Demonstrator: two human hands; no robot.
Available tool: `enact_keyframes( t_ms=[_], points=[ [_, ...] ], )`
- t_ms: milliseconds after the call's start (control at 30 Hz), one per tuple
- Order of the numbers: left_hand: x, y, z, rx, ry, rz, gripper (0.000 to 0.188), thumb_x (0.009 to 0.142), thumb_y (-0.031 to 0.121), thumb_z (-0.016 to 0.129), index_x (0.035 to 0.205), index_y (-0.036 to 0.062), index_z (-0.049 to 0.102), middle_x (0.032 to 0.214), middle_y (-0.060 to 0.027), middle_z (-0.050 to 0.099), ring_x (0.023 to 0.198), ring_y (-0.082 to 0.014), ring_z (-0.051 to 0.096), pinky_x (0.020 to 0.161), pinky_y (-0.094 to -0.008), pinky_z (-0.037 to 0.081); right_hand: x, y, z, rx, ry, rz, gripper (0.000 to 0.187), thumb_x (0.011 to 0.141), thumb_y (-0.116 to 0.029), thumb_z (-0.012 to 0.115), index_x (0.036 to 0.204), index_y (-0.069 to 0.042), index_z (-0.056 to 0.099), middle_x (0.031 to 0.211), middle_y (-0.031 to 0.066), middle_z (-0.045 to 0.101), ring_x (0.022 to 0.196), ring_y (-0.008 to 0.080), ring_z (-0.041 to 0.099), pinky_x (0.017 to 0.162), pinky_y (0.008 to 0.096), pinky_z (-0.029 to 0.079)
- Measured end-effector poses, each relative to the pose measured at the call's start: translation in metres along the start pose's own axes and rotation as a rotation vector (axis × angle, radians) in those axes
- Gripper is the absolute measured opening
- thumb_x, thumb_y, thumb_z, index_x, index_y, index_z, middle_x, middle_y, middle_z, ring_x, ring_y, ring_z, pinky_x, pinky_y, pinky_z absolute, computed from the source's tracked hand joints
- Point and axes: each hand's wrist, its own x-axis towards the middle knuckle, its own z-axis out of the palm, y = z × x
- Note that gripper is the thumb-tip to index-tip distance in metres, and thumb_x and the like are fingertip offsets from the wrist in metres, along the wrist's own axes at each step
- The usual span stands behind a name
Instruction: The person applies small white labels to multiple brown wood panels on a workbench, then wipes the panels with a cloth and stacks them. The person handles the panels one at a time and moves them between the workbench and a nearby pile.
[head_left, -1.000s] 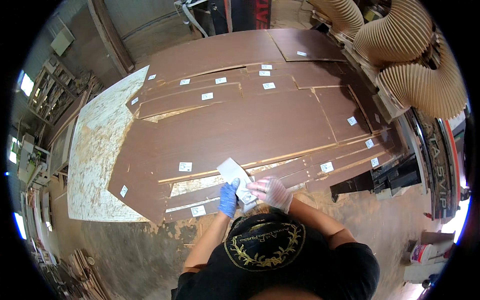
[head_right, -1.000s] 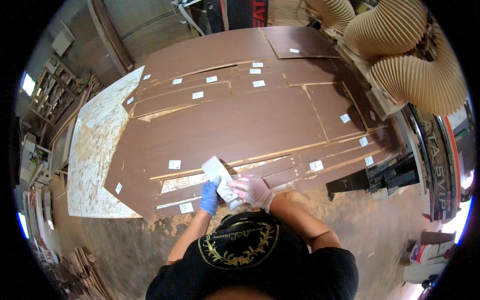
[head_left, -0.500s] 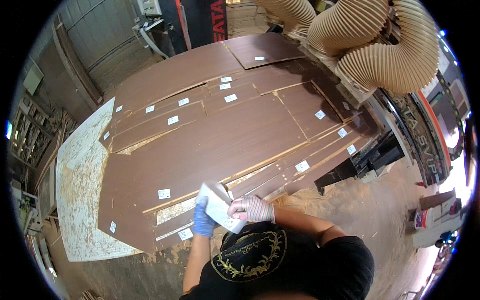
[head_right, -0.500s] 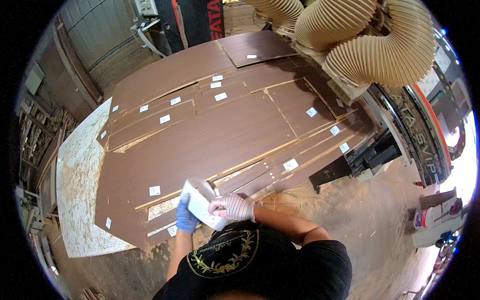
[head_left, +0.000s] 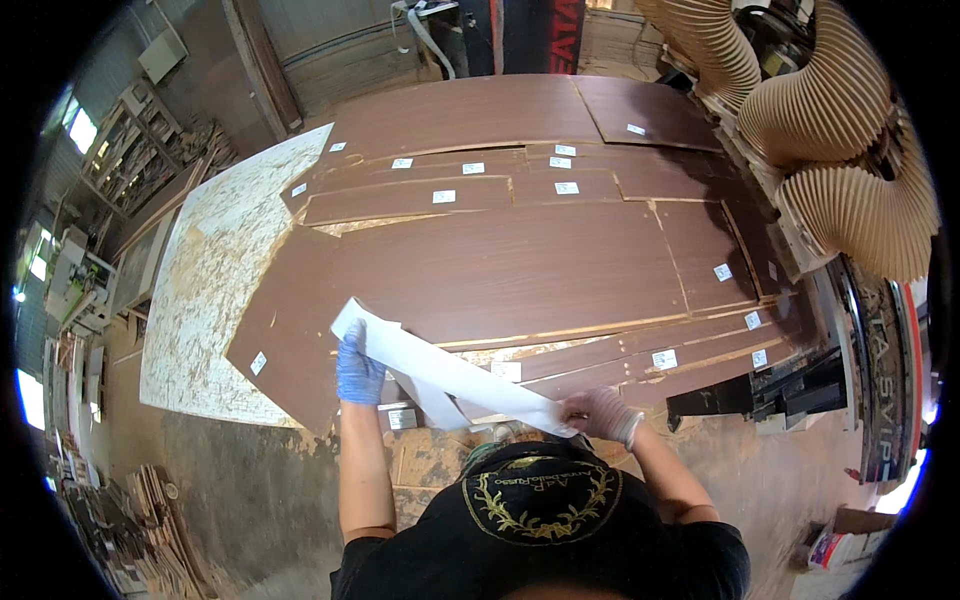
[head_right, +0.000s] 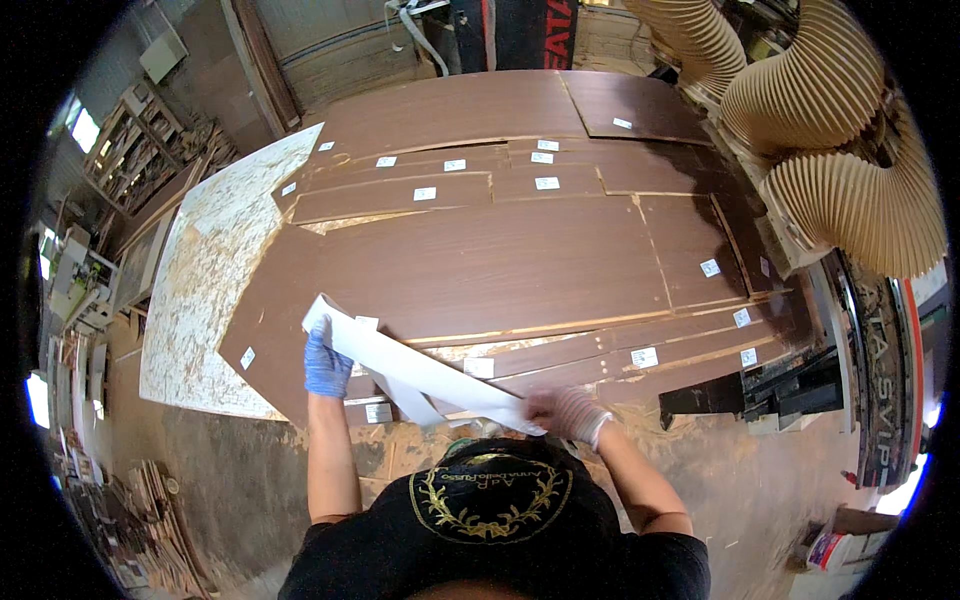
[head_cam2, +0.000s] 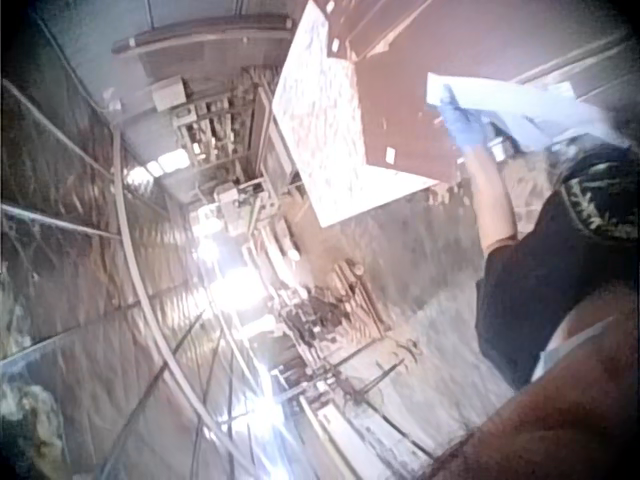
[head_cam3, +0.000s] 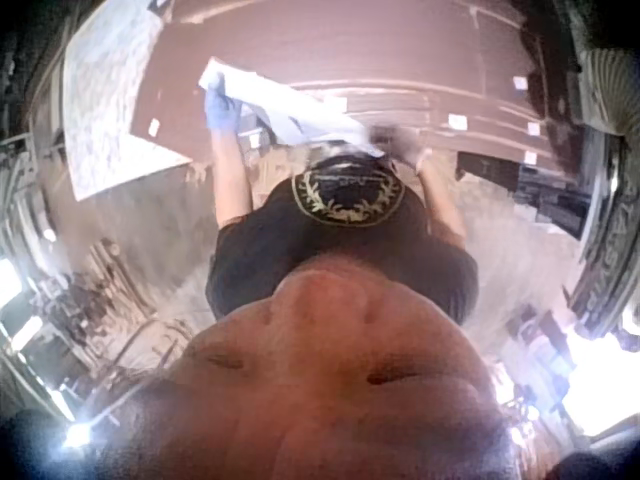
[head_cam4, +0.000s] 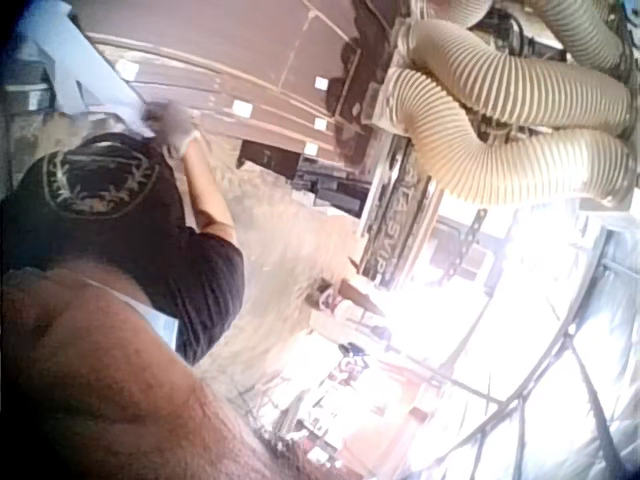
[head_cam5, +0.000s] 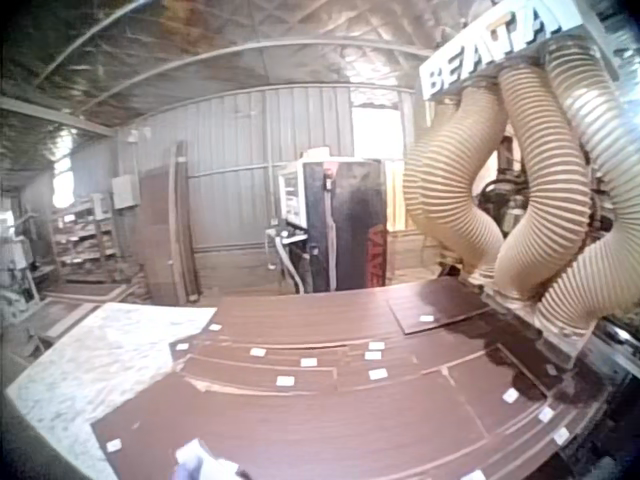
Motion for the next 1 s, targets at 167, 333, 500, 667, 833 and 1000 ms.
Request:
enact_keyframes(
  t_ms=[167,333,500,667,833,1000],
  points=[
    [0.014,0.049,-0.032,-0.056,0.034,0.123,0.037,0.082,0.019,0.064,0.115,0.0051,0.052,0.102,-0.0094,0.061,0.094,-0.0229,0.061,0.083,-0.0388,0.053,-0.026,0.027,-0.02,-0.173,-0.093,0.248,0.018,0.076,-0.024,0.061,0.091,-0.015,0.064,0.087,0.0085,0.064,0.083,0.0257,0.062,0.075,0.037,0.048],
    [0.033,0.101,-0.07,-0.088,0.069,0.261,0.041,0.084,0.02,0.062,0.12,0.0043,0.049,0.109,-0.0095,0.06,0.097,-0.024,0.06,0.086,-0.039,0.051,-0.067,0.08,-0.041,-0.274,-0.015,0.37,0.014,0.074,-0.027,0.063,0.084,-0.017,0.067,0.082,0.0076,0.066,0.079,0.0256,0.063,0.072,0.0356,0.049],
    [0.054,0.141,-0.096,0.118,0.206,0.458,0.04,0.083,0.014,0.06,0.122,0.0067,0.049,0.109,-0.0087,0.06,0.099,-0.0241,0.059,0.087,-0.0399,0.051,-0.128,0.164,-0.052,-0.133,-0.004,0.643,0.011,0.061,-0.019,0.07,0.072,-0.018,0.069,0.079,0.0075,0.067,0.077,0.0251,0.064,0.07,0.0332,0.05],
    [0.074,0.129,-0.108,0.367,0.143,0.594,0.044,0.08,0.009,0.063,0.123,0.007,0.05,0.109,-0.0028,0.06,0.095,-0.0167,0.058,0.084,-0.0319,0.048,-0.171,0.23,-0.048,0.14,0.024,0.817,0.018,0.058,-0.001,0.068,0.068,-0.015,0.073,0.067,0.0054,0.067,0.065,0.017,0.065,0.063,0.0268,0.05],
    [0.096,0.126,-0.104,1.278,0.412,1.025,0.031,0.086,0.018,0.061,0.114,0.0048,0.058,0.103,-0.0033,0.062,0.09,-0.0095,0.055,0.077,-0.0284,0.047,-0.164,0.221,-0.046,0.669,0.097,0.592,0.017,0.073,-0.016,0.062,0.084,-0.004,0.067,0.072,0.0037,0.065,0.068,0.016,0.06,0.063,0.0297,0.047],
    [0.106,0.086,-0.055,1.072,0.094,0.757,0.026,0.087,0.015,0.056,0.105,-0.0038,0.061,0.089,-0.0064,0.064,0.077,-0.0168,0.056,0.071,-0.0335,0.047,-0.13,0.151,-0.065,0.405,0.179,0.433,0.037,0.078,-0.036,0.066,0.09,-0.001,0.062,0.073,0.0023,0.059,0.067,0.0096,0.053,0.059,0.0264,0.044]
  ],
)
